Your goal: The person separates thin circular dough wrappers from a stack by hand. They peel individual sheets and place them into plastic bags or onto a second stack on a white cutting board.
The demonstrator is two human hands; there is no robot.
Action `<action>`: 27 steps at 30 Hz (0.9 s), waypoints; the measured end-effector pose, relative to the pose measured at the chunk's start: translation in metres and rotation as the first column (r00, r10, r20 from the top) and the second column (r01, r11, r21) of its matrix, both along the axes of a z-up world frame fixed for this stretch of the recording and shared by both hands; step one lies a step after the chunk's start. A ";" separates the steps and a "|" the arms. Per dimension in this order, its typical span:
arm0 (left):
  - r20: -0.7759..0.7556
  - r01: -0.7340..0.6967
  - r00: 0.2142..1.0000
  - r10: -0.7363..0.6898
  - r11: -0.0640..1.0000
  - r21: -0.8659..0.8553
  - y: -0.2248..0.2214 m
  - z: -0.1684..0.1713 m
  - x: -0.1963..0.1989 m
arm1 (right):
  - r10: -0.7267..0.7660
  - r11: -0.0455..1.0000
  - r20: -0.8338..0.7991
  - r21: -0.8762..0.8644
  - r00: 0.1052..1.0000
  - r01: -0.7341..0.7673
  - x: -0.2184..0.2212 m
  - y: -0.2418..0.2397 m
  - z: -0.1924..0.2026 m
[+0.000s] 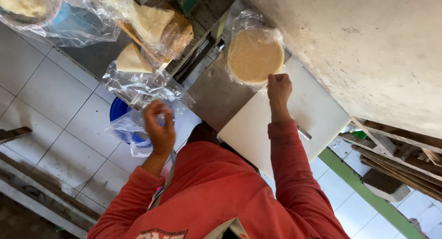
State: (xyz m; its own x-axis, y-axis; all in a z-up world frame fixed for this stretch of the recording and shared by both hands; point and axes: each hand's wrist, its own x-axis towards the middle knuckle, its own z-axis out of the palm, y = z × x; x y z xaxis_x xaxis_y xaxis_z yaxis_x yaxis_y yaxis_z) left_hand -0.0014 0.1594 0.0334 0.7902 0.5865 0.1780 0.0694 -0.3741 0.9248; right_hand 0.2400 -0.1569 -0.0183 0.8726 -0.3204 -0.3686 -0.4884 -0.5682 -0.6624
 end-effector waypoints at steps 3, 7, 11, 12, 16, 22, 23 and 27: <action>-0.119 0.196 0.955 -0.270 0.883 -0.427 -0.038 -0.014 0.016 | 0.004 0.955 -0.006 0.296 1.000 -0.002 -0.029 0.001 0.043; -0.280 -0.076 0.805 -0.522 0.378 -0.923 -0.093 -0.065 0.055 | 0.031 0.858 -0.115 0.513 0.993 0.032 -0.094 -0.016 0.071; -0.374 -0.376 0.714 -0.592 0.126 -0.918 -0.144 -0.116 0.079 | 0.107 0.783 -0.243 0.618 0.964 0.069 -0.155 -0.042 0.068; -0.375 -0.339 0.708 -0.598 0.177 -0.924 -0.150 -0.125 0.080 | 0.157 0.821 -0.261 0.570 0.952 0.021 -0.167 -0.049 0.065; -0.295 -0.023 0.695 -0.656 0.390 -0.921 -0.163 -0.138 0.070 | 0.309 0.951 -0.348 0.144 0.885 -0.275 -0.204 -0.074 0.063; -0.354 0.188 0.559 -0.750 0.531 -0.826 -0.146 -0.134 0.071 | 0.548 0.821 0.191 -0.308 0.814 -0.480 -0.206 -0.089 0.049; -0.372 0.177 0.540 -0.755 0.533 -0.827 -0.142 -0.133 0.074 | 0.589 0.795 0.183 -0.308 0.787 -0.523 -0.203 -0.088 0.042; -0.338 0.365 0.492 -0.802 0.543 -0.757 -0.129 -0.134 0.073 | 0.651 0.746 0.223 -0.365 0.725 -0.557 -0.200 -0.074 0.012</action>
State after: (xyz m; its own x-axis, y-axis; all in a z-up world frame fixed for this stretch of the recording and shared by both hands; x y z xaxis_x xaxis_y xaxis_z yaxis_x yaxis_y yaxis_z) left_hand 0.0716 0.0307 -0.1007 0.7435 -0.2713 -0.6112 0.6286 -0.0283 0.7772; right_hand 0.0396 -0.2304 -0.0063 0.9605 0.2776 -0.0214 0.2301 -0.8349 -0.5000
